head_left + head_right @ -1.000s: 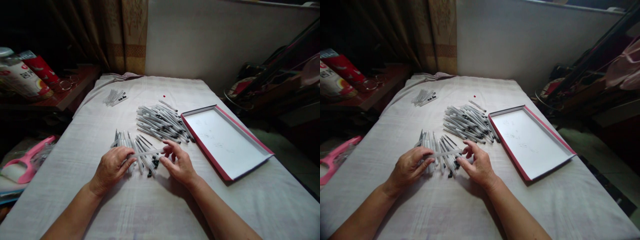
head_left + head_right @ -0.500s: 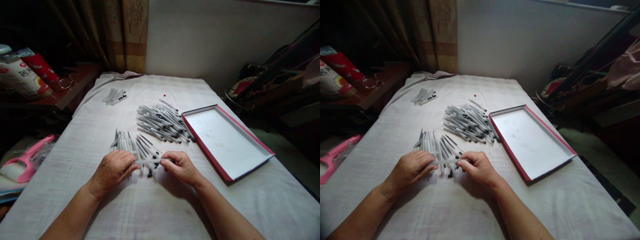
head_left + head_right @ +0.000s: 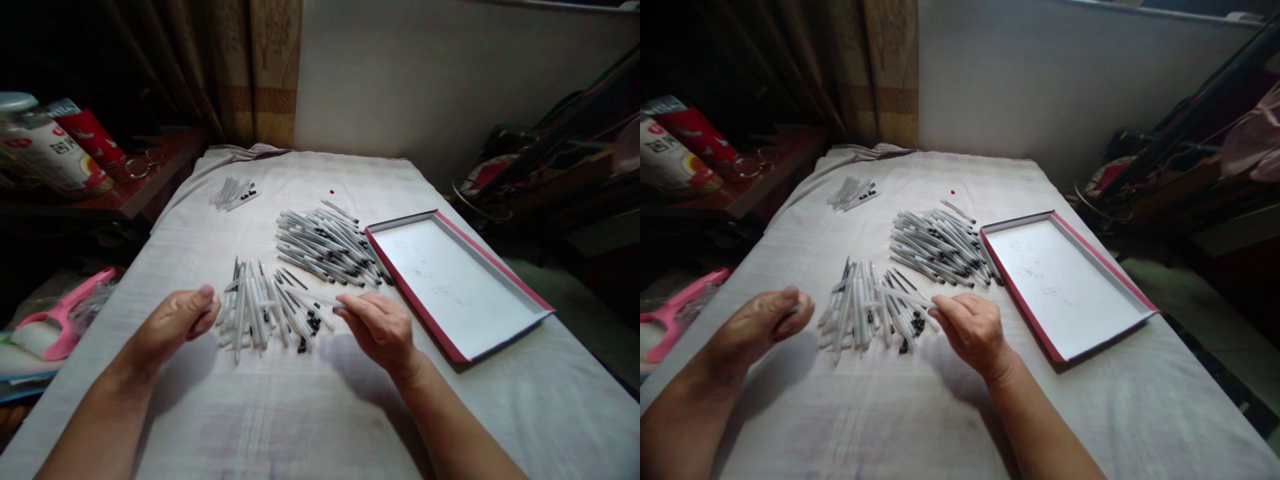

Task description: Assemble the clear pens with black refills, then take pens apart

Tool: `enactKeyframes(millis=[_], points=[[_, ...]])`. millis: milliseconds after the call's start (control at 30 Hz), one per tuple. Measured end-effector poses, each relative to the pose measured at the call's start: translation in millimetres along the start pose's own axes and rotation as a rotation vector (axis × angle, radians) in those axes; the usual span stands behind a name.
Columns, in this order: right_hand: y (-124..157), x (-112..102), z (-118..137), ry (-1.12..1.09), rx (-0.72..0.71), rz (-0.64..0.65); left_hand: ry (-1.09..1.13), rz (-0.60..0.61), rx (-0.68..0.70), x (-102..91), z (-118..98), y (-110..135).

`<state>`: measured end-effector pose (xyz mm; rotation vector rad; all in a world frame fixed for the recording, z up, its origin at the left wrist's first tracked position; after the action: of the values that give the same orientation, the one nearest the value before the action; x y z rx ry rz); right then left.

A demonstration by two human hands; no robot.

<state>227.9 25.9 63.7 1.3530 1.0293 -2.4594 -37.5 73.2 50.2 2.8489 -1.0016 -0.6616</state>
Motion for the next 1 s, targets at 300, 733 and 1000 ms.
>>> enactKeyframes(millis=[300, 733, 1000], points=[[5, 38, -10, 0.011, 0.193, 0.131, -0.684, -0.696, -0.158, -27.0, 25, 0], [3, 38, -29, 0.116, 0.343, 0.138, -0.823, -0.538, -0.362, -17.5, 36, -8], [-13, 41, -49, 0.243, 0.486, 0.268, -0.798, -0.524, -0.435, -23.0, 41, -7]])
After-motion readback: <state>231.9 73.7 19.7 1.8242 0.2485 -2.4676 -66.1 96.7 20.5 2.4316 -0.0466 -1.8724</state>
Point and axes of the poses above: each hand's wrist, its own y-axis away from the middle knuckle, its own x-axis out of the palm, z = x × y, the point moved 5 cm from there along -y, towards the middle knuckle, and after that the axes turned 13 degrees about z, right-handed, at the moved point
